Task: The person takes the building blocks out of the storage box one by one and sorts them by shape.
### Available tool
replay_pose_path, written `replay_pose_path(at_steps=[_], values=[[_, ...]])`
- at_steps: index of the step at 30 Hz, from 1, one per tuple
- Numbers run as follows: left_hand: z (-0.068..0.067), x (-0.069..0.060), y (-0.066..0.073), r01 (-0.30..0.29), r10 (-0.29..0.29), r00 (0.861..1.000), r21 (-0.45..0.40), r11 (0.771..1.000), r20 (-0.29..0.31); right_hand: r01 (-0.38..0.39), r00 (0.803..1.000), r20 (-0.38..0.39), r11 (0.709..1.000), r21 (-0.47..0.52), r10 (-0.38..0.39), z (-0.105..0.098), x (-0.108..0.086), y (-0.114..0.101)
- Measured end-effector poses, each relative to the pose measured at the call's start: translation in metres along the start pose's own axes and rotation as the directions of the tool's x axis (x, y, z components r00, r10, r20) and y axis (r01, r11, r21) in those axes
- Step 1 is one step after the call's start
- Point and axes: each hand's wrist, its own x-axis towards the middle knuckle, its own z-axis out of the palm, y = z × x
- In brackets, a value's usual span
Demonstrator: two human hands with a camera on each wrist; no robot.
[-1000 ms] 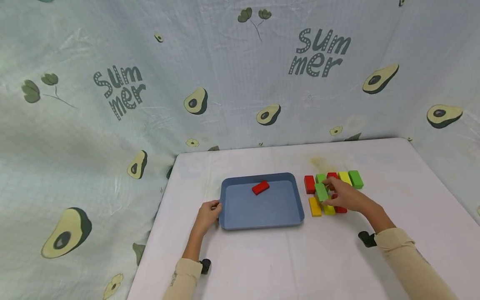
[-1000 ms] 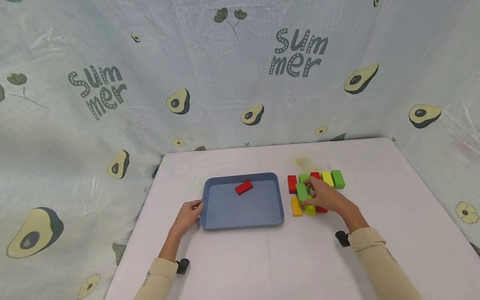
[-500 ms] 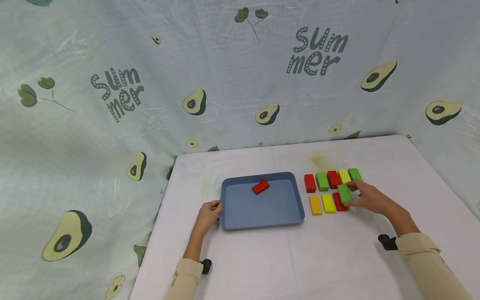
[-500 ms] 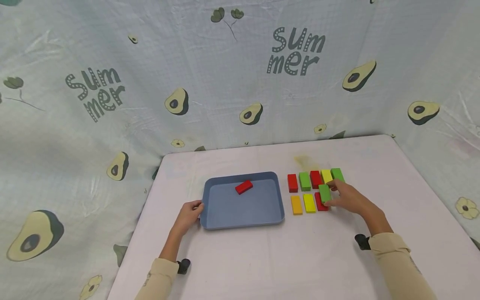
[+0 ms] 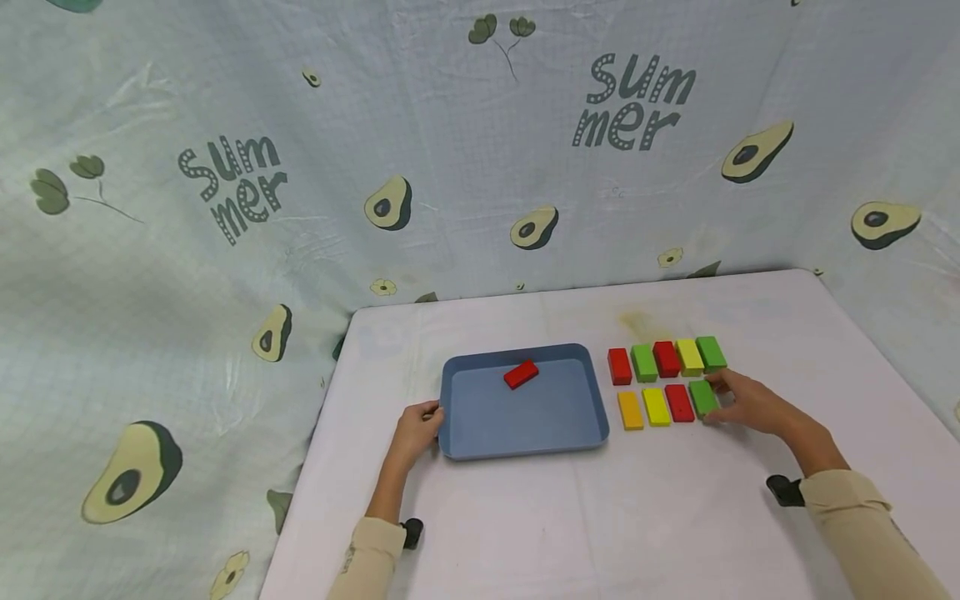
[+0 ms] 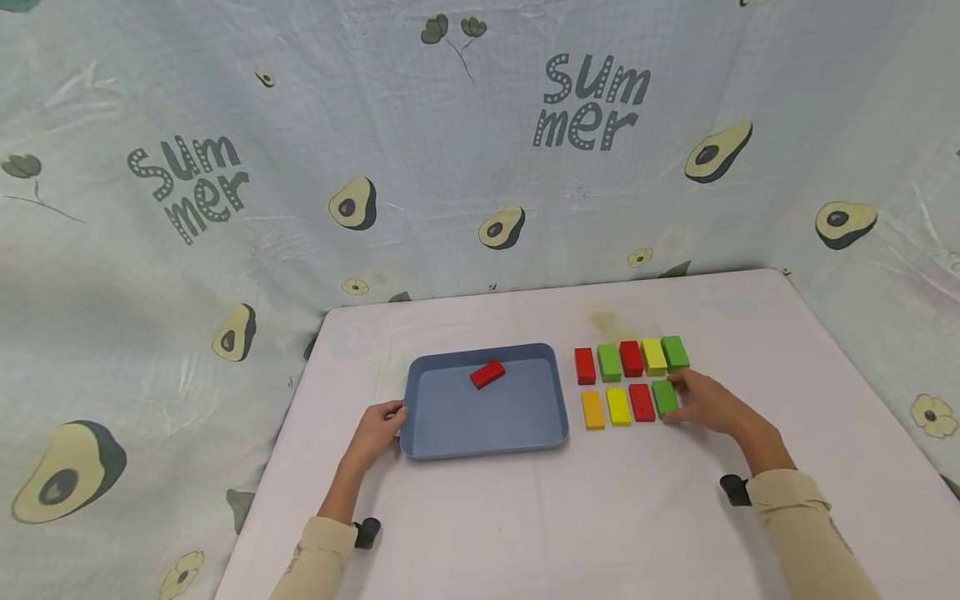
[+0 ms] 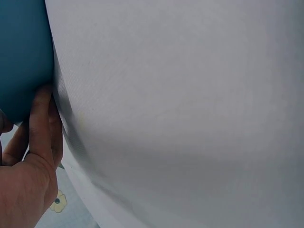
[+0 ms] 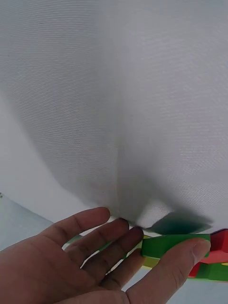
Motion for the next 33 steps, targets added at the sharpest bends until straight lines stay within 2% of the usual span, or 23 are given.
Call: replay_pose_path(at_steps=[12, 17, 23, 27, 33], values=[[0.001, -0.002, 0.002, 0.004, -0.004, 1.0, -0.012, 1.0, -0.003, 0.035, 0.999, -0.016, 0.995, -0.088, -0.037, 0.004, 0.005, 0.0], [0.001, -0.003, 0.002, -0.001, 0.001, 1.0, -0.012, 1.0, -0.003, 0.021, 1.0, 0.002, 0.995, -0.093, -0.021, 0.005, 0.004, 0.001], [0.001, -0.003, 0.002, 0.006, -0.006, 1.0, -0.009, 1.0, -0.008, -0.019, 0.999, 0.025, 0.995, -0.094, 0.022, -0.002, -0.008, -0.008], [0.001, -0.003, 0.002, -0.001, 0.001, 1.0, -0.007, 1.0, -0.01, -0.019, 0.999, -0.035, 0.995, -0.098, 0.015, -0.005, -0.011, -0.018], [0.001, -0.002, 0.001, -0.001, 0.001, 1.0, -0.012, 1.0, -0.019, 0.044, 0.984, -0.17, 0.995, -0.09, -0.058, 0.002, -0.001, -0.048]])
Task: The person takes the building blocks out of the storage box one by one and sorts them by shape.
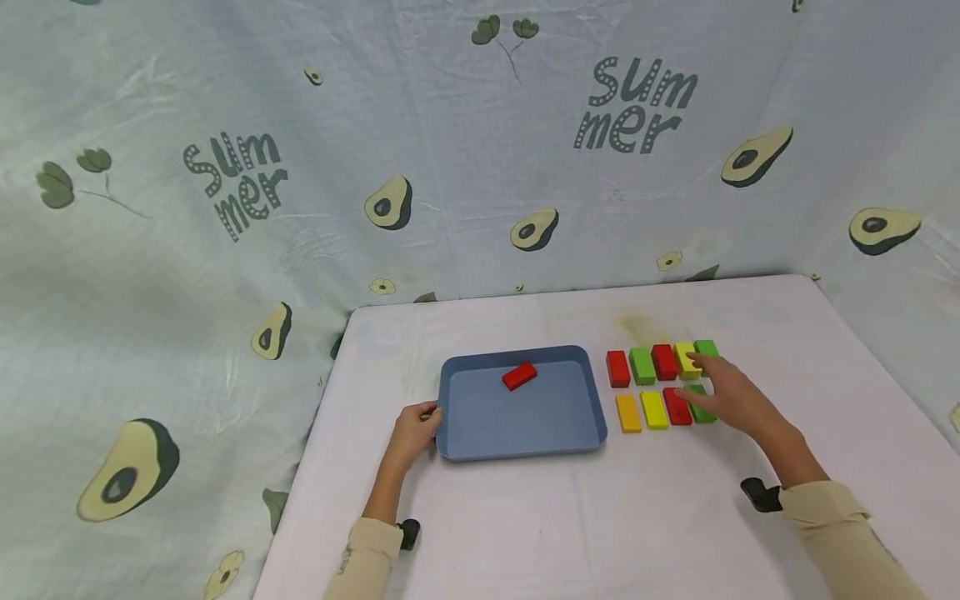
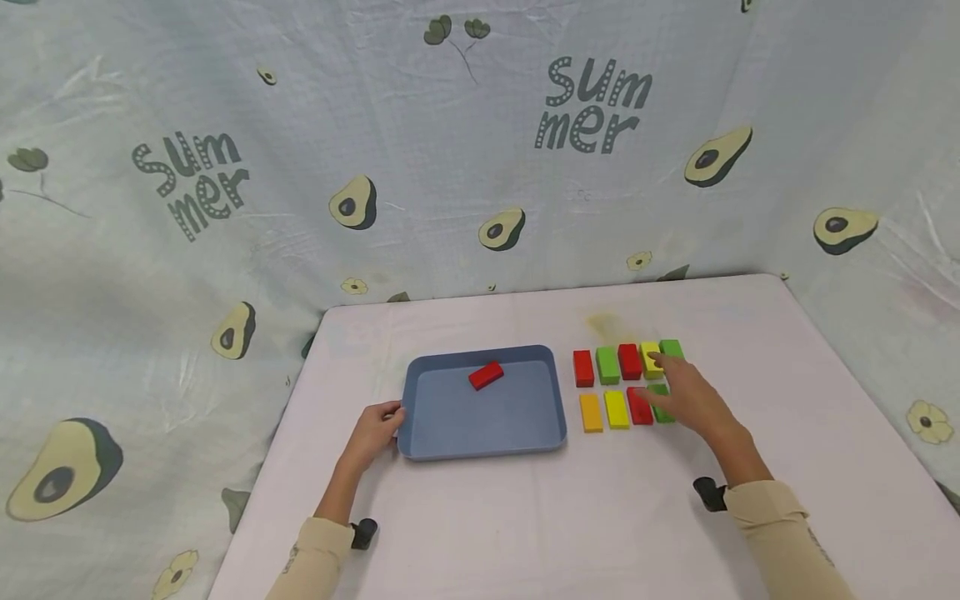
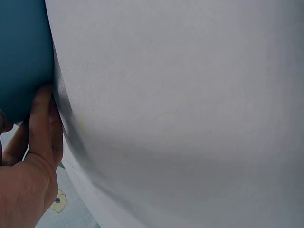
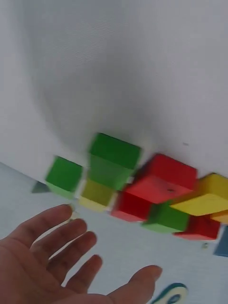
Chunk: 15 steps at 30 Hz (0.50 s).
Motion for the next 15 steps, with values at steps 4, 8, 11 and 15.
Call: replay_pose_path(at_steps=[4, 8, 11, 15], values=[[0.0, 0.001, -0.002, 0.018, -0.018, 1.0, 0.004, 1.0, 0.005, 0.035, 0.998, -0.06, 0.999, 0.0, -0.035, 0.013, 0.01, -0.02], [-0.001, 0.001, -0.003, 0.018, -0.018, 1.0, 0.0, 1.0, -0.002, 0.056, 0.993, -0.103, 0.998, 0.034, -0.052, 0.025, 0.022, -0.041], [-0.001, 0.002, -0.002, 0.009, -0.009, 1.0, -0.013, 1.0, -0.003, 0.056, 0.991, -0.127, 0.995, 0.085, -0.044, 0.033, 0.031, -0.056], [-0.002, 0.002, 0.0, 0.008, -0.008, 1.0, -0.018, 1.0, 0.012, 0.044, 0.991, -0.135, 0.99, 0.13, -0.026, 0.041, 0.041, -0.075]])
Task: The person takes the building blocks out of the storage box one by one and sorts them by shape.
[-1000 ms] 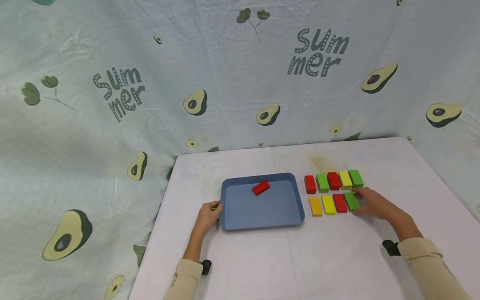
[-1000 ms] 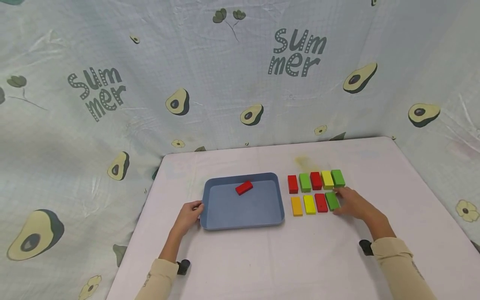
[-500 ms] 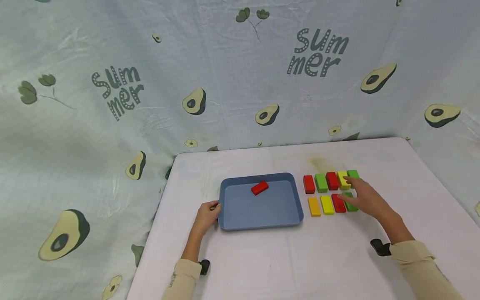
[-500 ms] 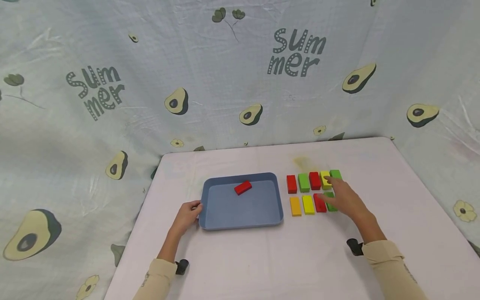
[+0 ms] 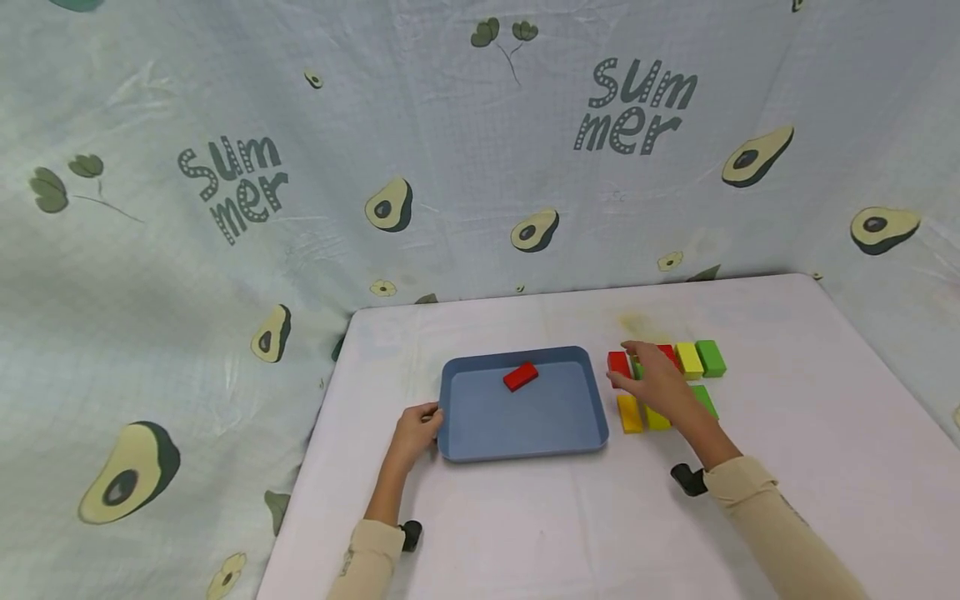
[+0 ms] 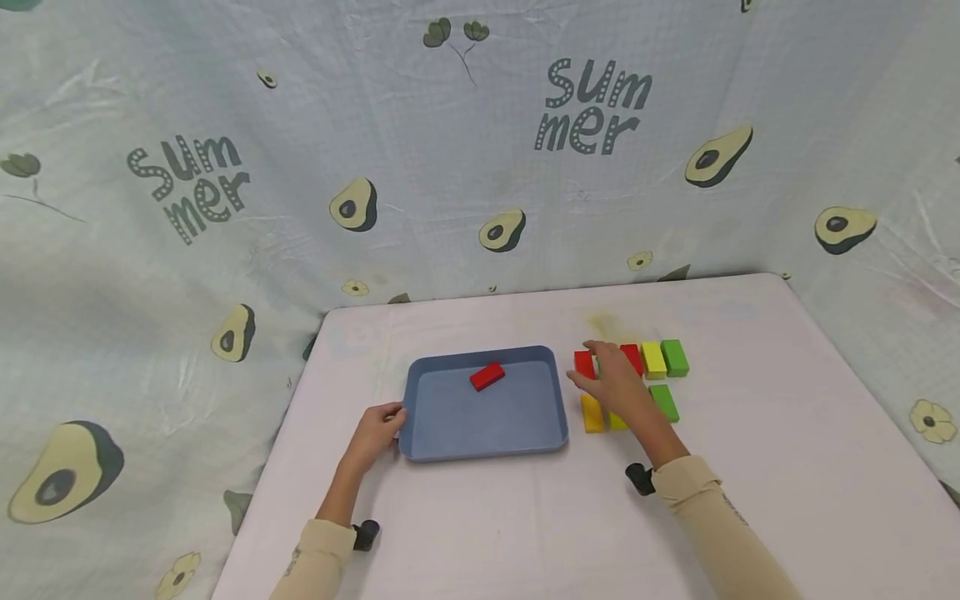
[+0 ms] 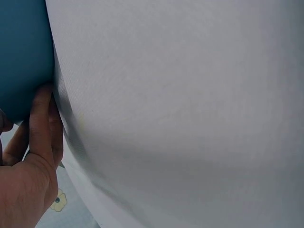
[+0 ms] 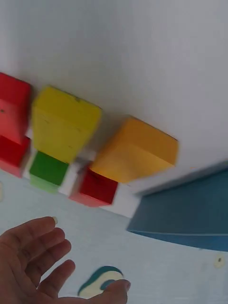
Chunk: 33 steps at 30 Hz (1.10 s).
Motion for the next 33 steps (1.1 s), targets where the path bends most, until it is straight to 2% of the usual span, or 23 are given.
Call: replay_pose_path(at_steps=[7, 14, 20, 26, 33], values=[[-0.001, 0.002, -0.002, -0.004, 0.004, 1.0, 0.002, 1.0, -0.004, 0.042, 0.999, -0.019, 0.999, 0.01, -0.042, 0.012, 0.013, -0.029], [-0.001, 0.002, -0.001, -0.004, 0.004, 1.0, -0.004, 1.0, -0.006, 0.008, 0.999, -0.04, 1.0, 0.025, -0.007, 0.031, 0.023, -0.052], [0.0, 0.003, 0.0, 0.0, 0.0, 1.0, 0.004, 1.0, -0.009, 0.02, 0.997, -0.075, 0.999, 0.04, -0.017, 0.045, 0.029, -0.063], [0.001, 0.003, -0.001, -0.007, 0.007, 1.0, -0.002, 1.0, -0.006, 0.031, 0.996, -0.084, 1.0, -0.008, -0.031, 0.051, 0.035, -0.073], [0.003, 0.003, -0.005, -0.009, 0.009, 1.0, -0.02, 1.0, 0.003, 0.029, 0.998, -0.052, 0.997, -0.068, -0.032, 0.063, 0.044, -0.082]])
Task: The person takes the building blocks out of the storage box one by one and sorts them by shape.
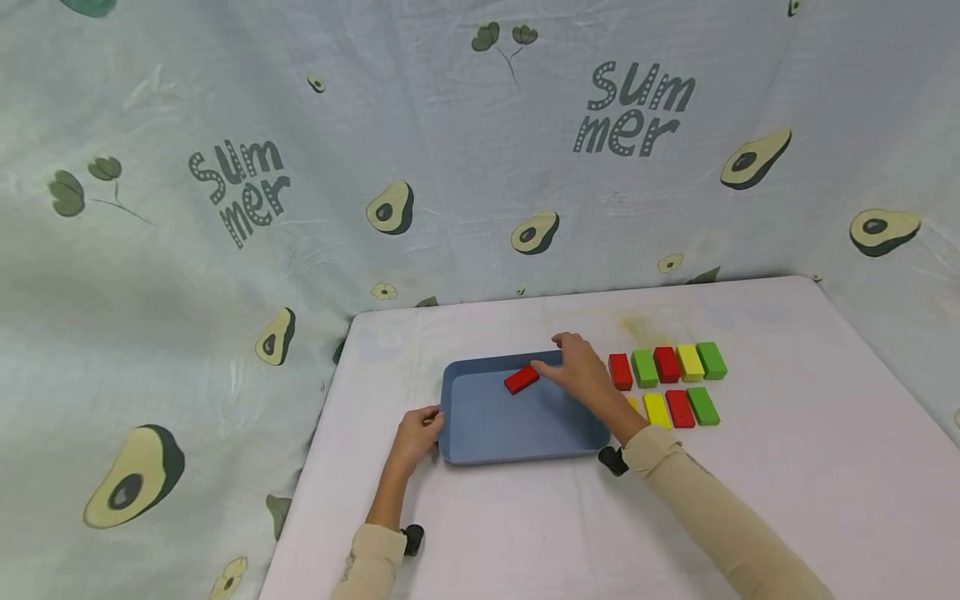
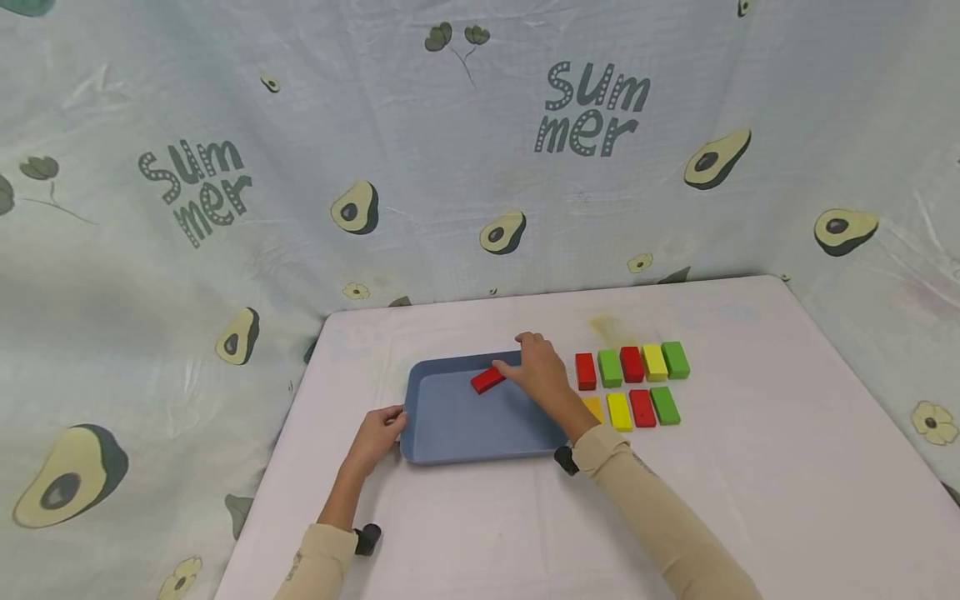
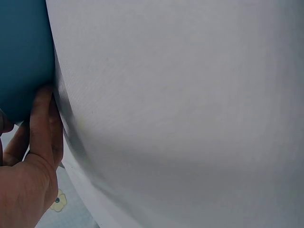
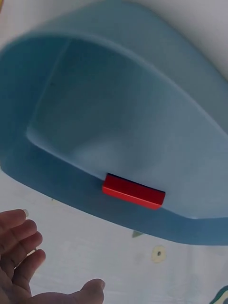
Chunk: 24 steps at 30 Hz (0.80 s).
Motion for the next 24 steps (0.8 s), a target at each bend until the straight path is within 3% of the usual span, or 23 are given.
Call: replay_pose_path(at_steps=[13, 24], values=[[0.001, -0.002, 0.0, 0.004, -0.004, 1.0, 0.003, 1.0, -0.01, 0.021, 0.999, -0.037, 0.996, -0.082, -0.024, 0.024, 0.007, -0.018], [-0.001, -0.002, 0.002, 0.016, -0.016, 1.0, 0.004, 1.0, -0.007, -0.11, 0.993, -0.062, 0.982, -0.154, 0.101, 0.041, 0.006, -0.027]])
